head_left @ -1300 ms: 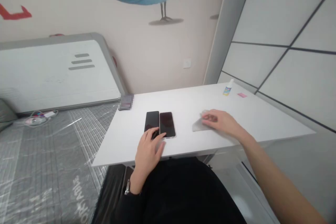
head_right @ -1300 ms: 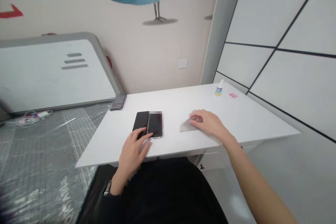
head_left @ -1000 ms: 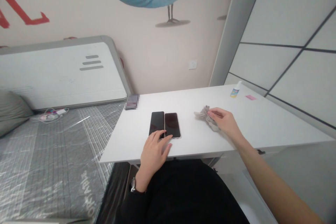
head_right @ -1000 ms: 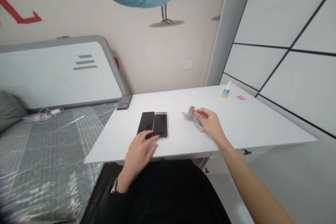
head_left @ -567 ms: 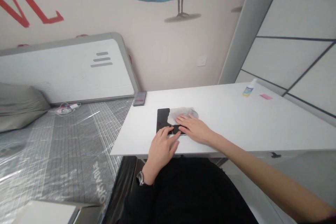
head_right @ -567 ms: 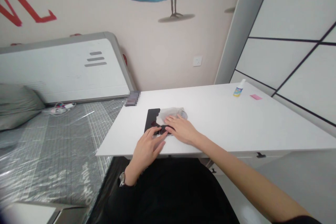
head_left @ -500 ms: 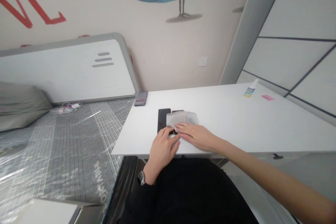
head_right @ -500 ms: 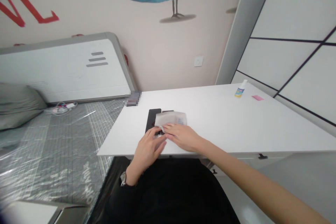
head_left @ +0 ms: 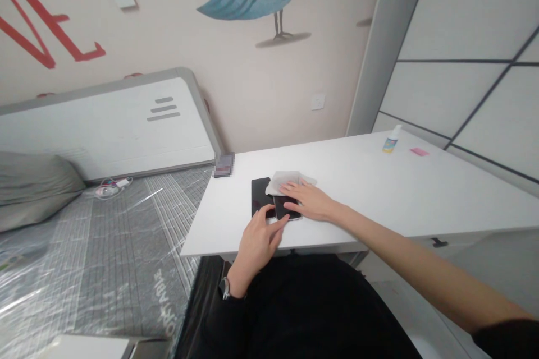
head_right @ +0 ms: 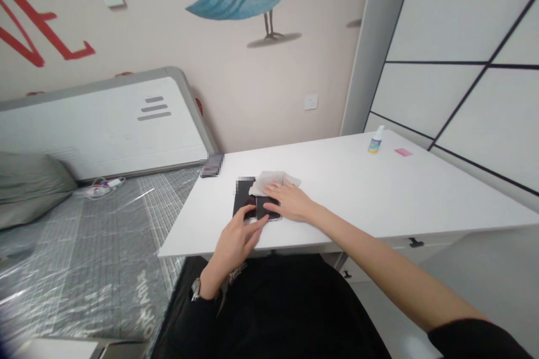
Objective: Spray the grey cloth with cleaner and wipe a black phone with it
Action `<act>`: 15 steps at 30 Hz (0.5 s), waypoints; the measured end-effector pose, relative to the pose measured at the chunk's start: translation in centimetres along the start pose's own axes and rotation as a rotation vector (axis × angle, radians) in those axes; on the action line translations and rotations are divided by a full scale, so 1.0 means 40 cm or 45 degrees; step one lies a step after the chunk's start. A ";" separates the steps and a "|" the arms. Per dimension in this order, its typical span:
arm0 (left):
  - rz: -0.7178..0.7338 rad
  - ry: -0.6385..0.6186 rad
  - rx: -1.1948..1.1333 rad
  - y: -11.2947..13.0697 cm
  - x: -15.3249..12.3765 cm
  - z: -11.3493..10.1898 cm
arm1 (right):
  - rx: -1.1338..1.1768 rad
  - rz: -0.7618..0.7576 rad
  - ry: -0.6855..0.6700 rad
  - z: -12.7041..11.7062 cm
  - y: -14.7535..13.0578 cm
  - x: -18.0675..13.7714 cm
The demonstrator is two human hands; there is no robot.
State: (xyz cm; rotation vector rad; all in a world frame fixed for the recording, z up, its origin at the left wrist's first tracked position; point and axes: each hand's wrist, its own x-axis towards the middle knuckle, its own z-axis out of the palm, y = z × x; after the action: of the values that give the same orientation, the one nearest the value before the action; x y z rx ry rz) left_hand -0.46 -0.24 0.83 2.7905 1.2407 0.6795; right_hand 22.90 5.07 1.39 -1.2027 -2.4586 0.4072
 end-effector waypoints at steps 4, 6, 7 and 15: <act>-0.031 0.034 -0.039 -0.004 -0.001 0.002 | 0.094 -0.099 -0.036 0.005 -0.014 -0.065; -0.029 0.032 -0.059 -0.004 -0.001 0.002 | 0.233 -0.047 0.066 0.009 -0.011 -0.120; -0.026 0.026 -0.061 -0.004 -0.001 0.001 | 0.292 0.001 0.133 0.008 -0.005 -0.144; -0.034 -0.008 -0.078 -0.008 -0.011 0.007 | 0.624 0.498 0.746 -0.046 0.078 -0.189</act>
State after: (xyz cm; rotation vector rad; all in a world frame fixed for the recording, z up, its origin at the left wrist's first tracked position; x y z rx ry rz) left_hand -0.81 -0.29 0.36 2.7202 1.2314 0.6941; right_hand 30.17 1.05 0.24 -1.3368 -1.5189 0.6133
